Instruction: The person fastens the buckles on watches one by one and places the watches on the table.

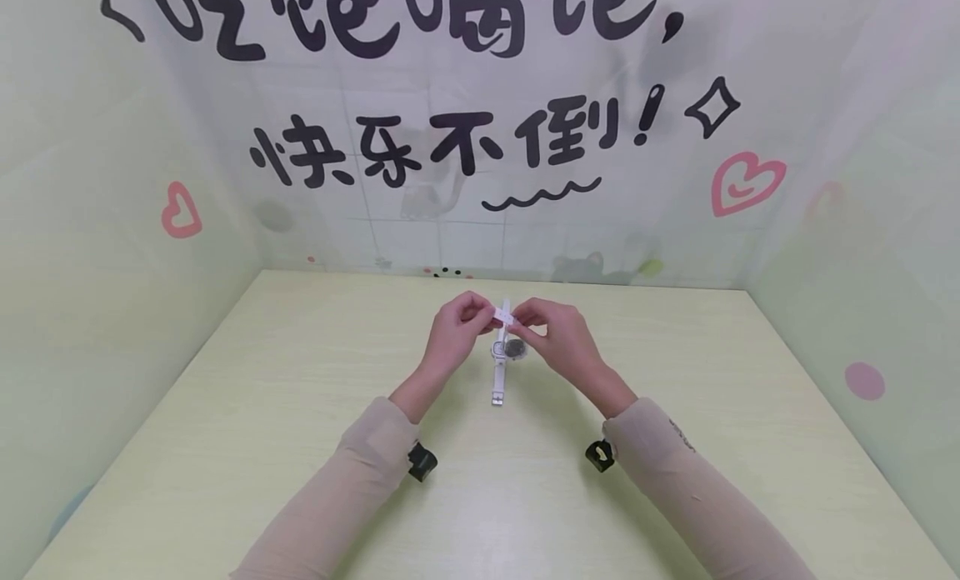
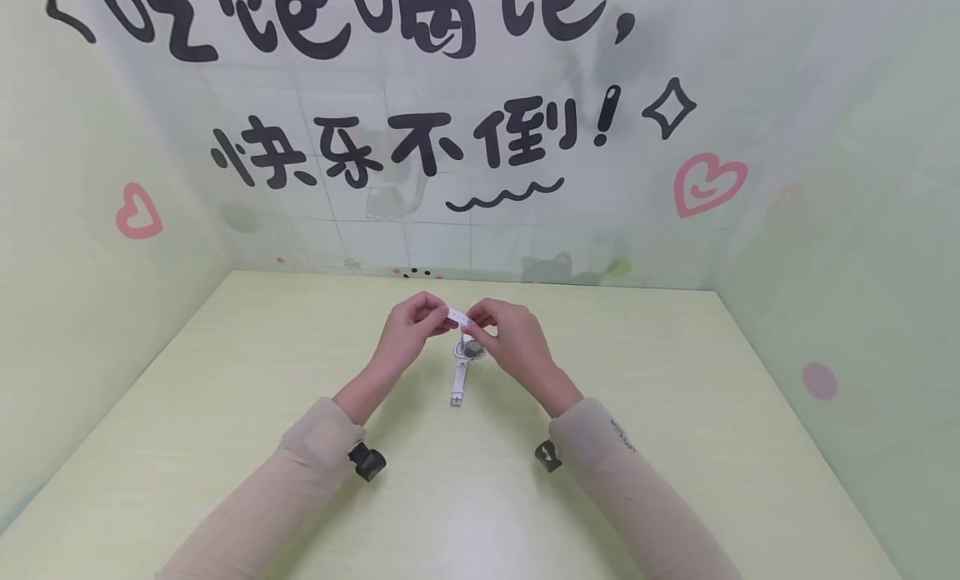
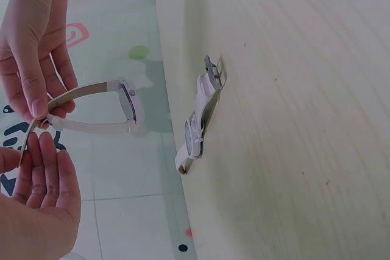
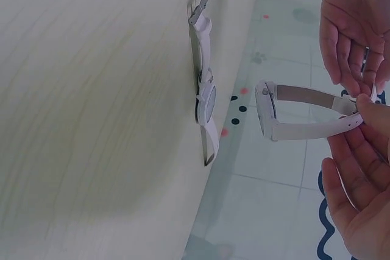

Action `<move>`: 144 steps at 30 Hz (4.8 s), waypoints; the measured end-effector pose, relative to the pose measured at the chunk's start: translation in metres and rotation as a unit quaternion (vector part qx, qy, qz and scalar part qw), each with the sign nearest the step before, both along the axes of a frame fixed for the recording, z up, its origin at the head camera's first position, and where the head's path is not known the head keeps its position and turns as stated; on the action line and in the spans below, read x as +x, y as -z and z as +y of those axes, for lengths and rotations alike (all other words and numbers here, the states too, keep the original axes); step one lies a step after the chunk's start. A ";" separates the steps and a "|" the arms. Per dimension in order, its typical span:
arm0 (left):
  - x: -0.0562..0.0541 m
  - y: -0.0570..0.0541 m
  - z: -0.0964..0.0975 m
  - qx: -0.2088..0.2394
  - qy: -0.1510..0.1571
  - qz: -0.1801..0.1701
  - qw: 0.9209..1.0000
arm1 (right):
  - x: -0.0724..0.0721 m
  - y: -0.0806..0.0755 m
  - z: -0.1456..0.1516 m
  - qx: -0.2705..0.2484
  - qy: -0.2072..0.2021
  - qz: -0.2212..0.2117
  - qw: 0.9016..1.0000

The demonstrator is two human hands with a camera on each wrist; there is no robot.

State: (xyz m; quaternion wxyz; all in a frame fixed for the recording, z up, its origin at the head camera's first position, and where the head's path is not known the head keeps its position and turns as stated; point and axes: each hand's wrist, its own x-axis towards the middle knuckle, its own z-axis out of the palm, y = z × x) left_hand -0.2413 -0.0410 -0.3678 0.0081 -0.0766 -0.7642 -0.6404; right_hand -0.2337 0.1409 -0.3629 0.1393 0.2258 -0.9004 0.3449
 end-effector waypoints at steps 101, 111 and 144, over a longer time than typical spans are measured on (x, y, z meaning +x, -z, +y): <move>-0.005 0.026 -0.006 -0.024 0.096 -0.048 0.994 | 0.006 0.017 -0.011 -0.193 -0.003 -0.099 0.976; -0.005 0.025 -0.003 -0.040 0.067 -0.036 0.996 | 0.007 0.017 -0.012 -0.209 -0.002 -0.123 0.970; 0.004 0.009 0.006 -0.053 0.030 -0.020 0.998 | 0.010 0.010 -0.006 -0.301 0.014 -0.170 0.938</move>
